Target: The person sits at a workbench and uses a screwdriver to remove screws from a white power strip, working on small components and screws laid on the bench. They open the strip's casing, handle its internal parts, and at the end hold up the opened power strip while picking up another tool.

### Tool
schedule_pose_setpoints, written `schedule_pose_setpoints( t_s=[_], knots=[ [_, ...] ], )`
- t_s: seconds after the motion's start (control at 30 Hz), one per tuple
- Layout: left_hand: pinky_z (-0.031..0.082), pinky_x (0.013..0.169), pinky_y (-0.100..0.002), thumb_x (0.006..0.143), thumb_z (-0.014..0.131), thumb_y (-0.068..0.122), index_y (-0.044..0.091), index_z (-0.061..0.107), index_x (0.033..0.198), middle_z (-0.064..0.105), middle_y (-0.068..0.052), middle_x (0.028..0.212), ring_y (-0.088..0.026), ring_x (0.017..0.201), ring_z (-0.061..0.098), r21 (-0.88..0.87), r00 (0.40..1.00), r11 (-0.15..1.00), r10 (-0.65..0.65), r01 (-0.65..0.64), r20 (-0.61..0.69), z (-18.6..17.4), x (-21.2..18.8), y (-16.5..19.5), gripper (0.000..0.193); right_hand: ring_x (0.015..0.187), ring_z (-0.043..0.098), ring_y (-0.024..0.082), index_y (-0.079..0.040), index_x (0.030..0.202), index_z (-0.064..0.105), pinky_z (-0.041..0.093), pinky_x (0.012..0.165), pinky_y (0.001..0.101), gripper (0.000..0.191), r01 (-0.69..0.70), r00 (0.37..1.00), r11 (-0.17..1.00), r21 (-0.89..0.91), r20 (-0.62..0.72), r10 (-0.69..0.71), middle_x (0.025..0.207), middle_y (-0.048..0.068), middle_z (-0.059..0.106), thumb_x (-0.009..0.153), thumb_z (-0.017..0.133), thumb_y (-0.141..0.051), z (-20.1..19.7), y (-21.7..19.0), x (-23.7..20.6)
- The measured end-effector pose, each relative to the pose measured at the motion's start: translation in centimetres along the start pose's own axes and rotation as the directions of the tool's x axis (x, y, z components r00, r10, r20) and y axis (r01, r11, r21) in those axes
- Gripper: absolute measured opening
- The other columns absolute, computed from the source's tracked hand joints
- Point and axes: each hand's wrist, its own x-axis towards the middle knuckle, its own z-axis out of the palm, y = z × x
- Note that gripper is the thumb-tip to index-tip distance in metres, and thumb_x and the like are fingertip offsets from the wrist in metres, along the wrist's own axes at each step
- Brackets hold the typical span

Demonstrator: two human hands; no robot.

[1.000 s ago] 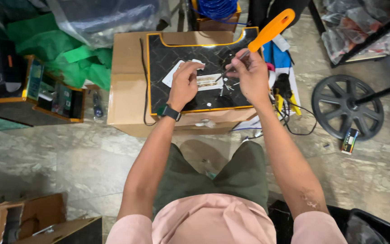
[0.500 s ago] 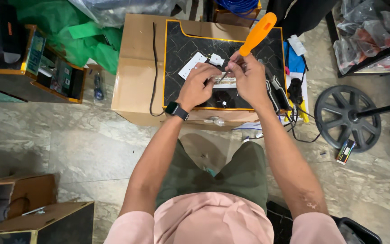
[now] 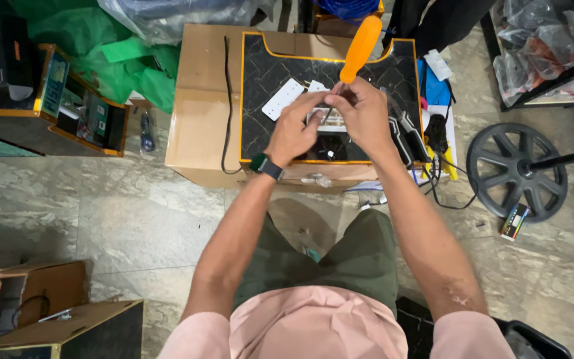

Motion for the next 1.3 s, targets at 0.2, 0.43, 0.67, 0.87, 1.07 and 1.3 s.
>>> schedule_pose_setpoints(
  t_s=[0.2,0.43,0.67,0.87,1.07,1.3],
  knots=[
    [0.058,0.069,-0.034,0.095,0.066,0.004,0.004,0.072,0.111,0.075,-0.015,0.089,-0.030,0.079,0.076,-0.020,0.993,0.994,-0.110,0.111,0.043,2.1,0.4,-0.6,0.016,0.076,0.071,0.007,-0.001,0.103,0.070,0.056,0.069,0.0244,0.015,-0.173,0.975,0.985,-0.017,0.136,0.174,0.084,0.001,0.074,0.091,0.079,-0.005,-1.4,-1.5,0.9],
    [0.059,0.074,-0.032,0.096,0.065,0.003,0.004,0.073,0.103,0.076,-0.012,0.091,-0.025,0.082,0.078,-0.049,0.986,0.987,-0.146,0.150,0.084,2.3,0.2,-1.5,0.010,0.100,0.065,0.016,0.002,0.139,0.057,0.059,0.083,0.0272,0.041,0.363,0.918,0.931,-0.042,-0.157,-0.365,0.118,0.007,0.058,0.103,0.078,0.000,-4.0,-6.3,3.3],
    [0.059,0.074,-0.031,0.096,0.066,0.003,0.003,0.073,0.102,0.077,-0.011,0.090,-0.023,0.083,0.078,-0.075,0.984,0.984,-0.156,0.162,0.085,2.5,-0.1,-1.9,0.009,0.085,0.064,0.015,0.003,0.114,0.066,0.054,0.076,0.0285,0.029,0.362,0.911,0.915,-0.177,-0.141,-0.388,0.100,0.008,0.066,0.099,0.090,-0.008,-4.9,-8.6,4.2],
    [0.059,0.075,-0.030,0.096,0.066,0.005,0.003,0.072,0.101,0.077,-0.010,0.088,-0.021,0.082,0.078,-0.091,0.977,0.978,-0.179,0.190,0.116,2.4,-0.2,-2.0,0.007,0.100,0.068,0.009,-0.004,0.114,0.064,0.056,0.090,0.0232,0.019,0.038,0.988,0.962,0.270,0.136,-0.077,0.110,0.003,0.071,0.096,0.066,-0.008,-6.2,-9.8,5.2],
    [0.057,0.071,-0.030,0.093,0.072,0.009,0.003,0.075,0.100,0.077,-0.012,0.089,-0.021,0.078,0.077,-0.049,0.974,0.975,-0.213,0.217,0.076,2.3,0.1,-1.7,0.010,0.105,0.060,0.017,0.000,0.119,0.063,0.054,0.091,0.0305,0.027,0.333,0.941,0.909,0.252,-0.022,-0.339,0.120,0.011,0.056,0.097,0.079,0.004,-4.4,-8.1,4.8],
    [0.058,0.081,-0.027,0.098,0.065,0.011,0.005,0.071,0.118,0.078,-0.009,0.100,-0.015,0.093,0.076,-0.239,0.961,0.936,-0.227,0.260,0.156,1.9,-0.1,-1.7,0.021,0.120,0.068,0.017,-0.007,0.145,0.048,0.055,0.111,0.0314,0.043,-0.027,0.970,0.833,0.553,0.217,-0.113,0.134,0.011,0.067,0.104,0.062,-0.004,-5.3,-6.6,4.8]
  ],
)
